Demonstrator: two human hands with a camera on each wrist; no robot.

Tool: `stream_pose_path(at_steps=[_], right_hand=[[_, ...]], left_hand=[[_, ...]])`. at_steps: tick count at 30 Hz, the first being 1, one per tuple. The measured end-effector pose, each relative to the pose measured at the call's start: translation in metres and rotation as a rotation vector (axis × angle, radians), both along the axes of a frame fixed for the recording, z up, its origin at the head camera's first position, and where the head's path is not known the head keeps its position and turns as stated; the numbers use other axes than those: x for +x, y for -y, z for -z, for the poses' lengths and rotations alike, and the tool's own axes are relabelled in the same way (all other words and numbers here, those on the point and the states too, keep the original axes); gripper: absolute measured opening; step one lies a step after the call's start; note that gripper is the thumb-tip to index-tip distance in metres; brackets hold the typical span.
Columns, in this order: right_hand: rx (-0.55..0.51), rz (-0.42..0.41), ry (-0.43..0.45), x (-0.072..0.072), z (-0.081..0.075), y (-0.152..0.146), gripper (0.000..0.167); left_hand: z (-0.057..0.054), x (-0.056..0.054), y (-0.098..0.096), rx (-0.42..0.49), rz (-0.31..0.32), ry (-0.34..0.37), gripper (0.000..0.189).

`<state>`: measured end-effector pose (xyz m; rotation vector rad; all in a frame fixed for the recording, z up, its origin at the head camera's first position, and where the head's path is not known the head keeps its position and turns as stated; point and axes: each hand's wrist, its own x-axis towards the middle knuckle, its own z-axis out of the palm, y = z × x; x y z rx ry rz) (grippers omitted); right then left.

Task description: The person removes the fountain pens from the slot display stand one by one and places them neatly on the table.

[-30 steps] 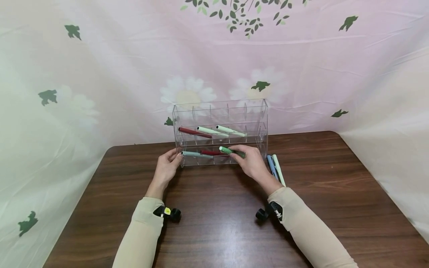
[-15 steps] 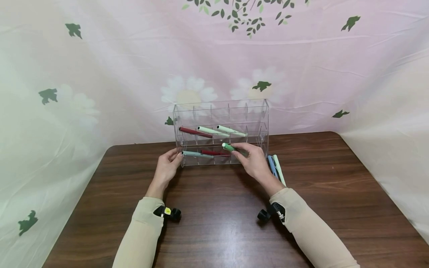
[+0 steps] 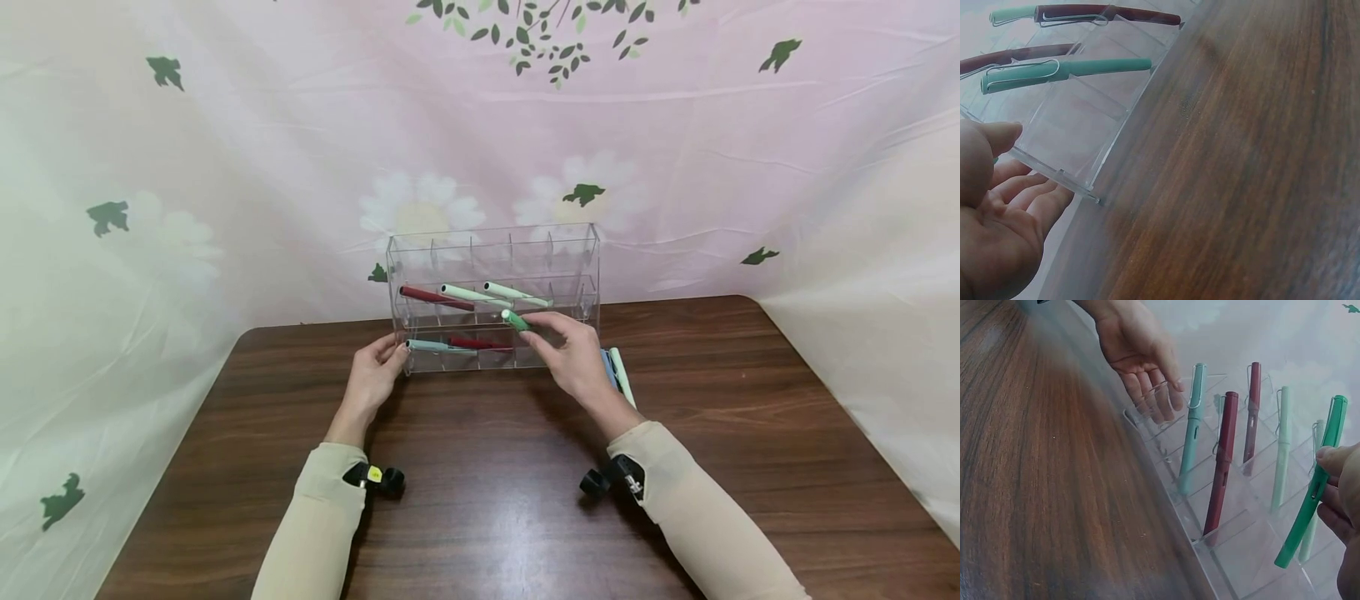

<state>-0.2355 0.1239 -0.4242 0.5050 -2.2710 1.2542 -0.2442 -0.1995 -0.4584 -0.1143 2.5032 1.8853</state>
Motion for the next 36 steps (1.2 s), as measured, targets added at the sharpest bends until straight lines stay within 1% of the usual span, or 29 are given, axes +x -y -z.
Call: stream_pose_path(at_steps=[5, 10, 17, 24, 36], right_hand=[[-0.047, 0.006, -0.058, 0.001, -0.003, -0.003, 0.026], [-0.088, -0.017, -0.089, 0.004, -0.007, -0.007, 0.027], [-0.082, -0.032, -0.119, 0.008, -0.010, -0.014, 0.031], [-0.075, -0.015, -0.124, 0.012, -0.009, -0.023, 0.029], [-0.049, 0.010, -0.097, 0.017, 0.000, -0.041, 0.029]], left_hand=[[0.001, 0.000, 0.001, 0.002, -0.001, 0.001, 0.049], [0.001, 0.000, 0.001, 0.002, 0.002, -0.002, 0.049], [0.002, 0.000, 0.001, 0.002, -0.005, 0.005, 0.049], [0.002, 0.000, 0.001, -0.009, 0.004, -0.006, 0.049], [0.004, 0.000, 0.002, -0.004, 0.004, -0.009, 0.049]])
